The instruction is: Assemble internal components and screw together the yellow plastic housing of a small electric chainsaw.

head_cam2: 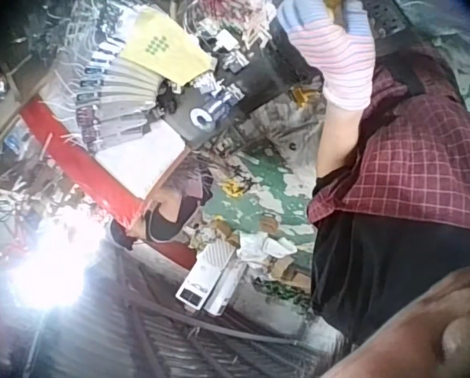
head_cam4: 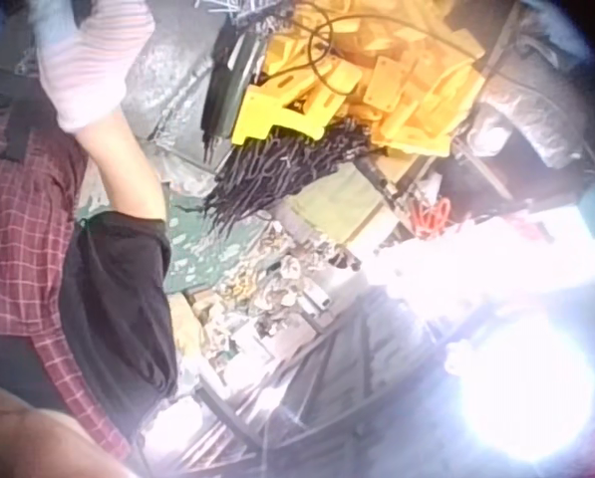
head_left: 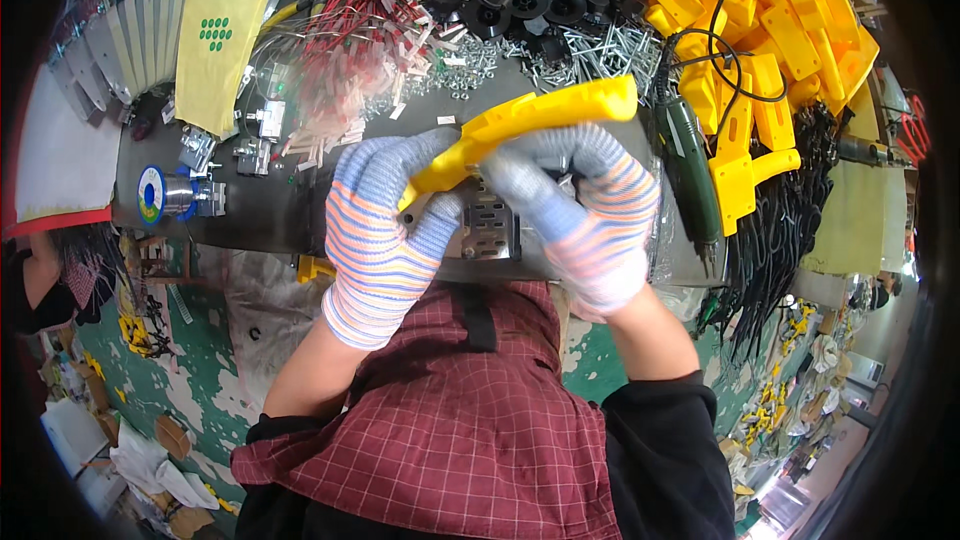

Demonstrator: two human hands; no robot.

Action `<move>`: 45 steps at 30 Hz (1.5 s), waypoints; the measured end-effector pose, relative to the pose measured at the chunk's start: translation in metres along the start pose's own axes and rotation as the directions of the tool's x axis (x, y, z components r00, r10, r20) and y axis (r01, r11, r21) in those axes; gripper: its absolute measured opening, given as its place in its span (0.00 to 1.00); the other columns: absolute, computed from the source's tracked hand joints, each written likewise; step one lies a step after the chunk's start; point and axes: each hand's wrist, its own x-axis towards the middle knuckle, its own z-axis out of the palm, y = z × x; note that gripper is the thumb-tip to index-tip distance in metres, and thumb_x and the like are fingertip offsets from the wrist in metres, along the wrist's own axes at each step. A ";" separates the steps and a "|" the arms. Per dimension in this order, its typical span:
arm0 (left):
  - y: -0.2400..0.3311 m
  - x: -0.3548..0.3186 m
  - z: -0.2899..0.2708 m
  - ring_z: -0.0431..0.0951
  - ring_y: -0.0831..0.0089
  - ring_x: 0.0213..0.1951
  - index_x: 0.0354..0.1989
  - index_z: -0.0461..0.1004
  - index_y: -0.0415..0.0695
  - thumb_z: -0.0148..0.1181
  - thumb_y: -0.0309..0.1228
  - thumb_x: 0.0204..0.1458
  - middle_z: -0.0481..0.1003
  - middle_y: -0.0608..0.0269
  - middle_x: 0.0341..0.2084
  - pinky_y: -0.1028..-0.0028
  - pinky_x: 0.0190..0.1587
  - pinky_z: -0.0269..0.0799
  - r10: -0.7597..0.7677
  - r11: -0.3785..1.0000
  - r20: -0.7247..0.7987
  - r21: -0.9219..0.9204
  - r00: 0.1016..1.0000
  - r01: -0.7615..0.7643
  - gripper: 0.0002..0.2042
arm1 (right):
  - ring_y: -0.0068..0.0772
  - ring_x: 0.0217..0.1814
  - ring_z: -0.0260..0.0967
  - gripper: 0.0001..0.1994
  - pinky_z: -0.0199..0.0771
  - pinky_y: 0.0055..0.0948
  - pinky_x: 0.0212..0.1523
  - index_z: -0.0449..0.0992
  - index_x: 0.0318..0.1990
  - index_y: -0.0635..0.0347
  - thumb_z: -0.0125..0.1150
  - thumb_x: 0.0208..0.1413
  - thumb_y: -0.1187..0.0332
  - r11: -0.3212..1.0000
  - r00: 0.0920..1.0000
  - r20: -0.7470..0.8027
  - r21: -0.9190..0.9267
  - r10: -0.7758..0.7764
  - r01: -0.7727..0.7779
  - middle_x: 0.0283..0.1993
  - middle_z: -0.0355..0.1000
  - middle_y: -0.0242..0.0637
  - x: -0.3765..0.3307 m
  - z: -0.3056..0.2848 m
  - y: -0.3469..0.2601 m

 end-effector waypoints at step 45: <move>-0.006 -0.011 0.039 0.68 0.49 0.53 0.69 0.55 0.47 0.74 0.55 0.30 0.70 0.51 0.52 0.54 0.59 0.61 0.113 0.992 0.473 -0.007 0.874 -0.125 0.55 | 0.33 0.63 0.65 0.28 0.63 0.31 0.64 0.57 0.70 0.60 0.53 0.63 0.74 0.961 0.967 -0.111 0.184 0.229 -0.206 0.63 0.65 0.44 -0.068 -0.051 0.072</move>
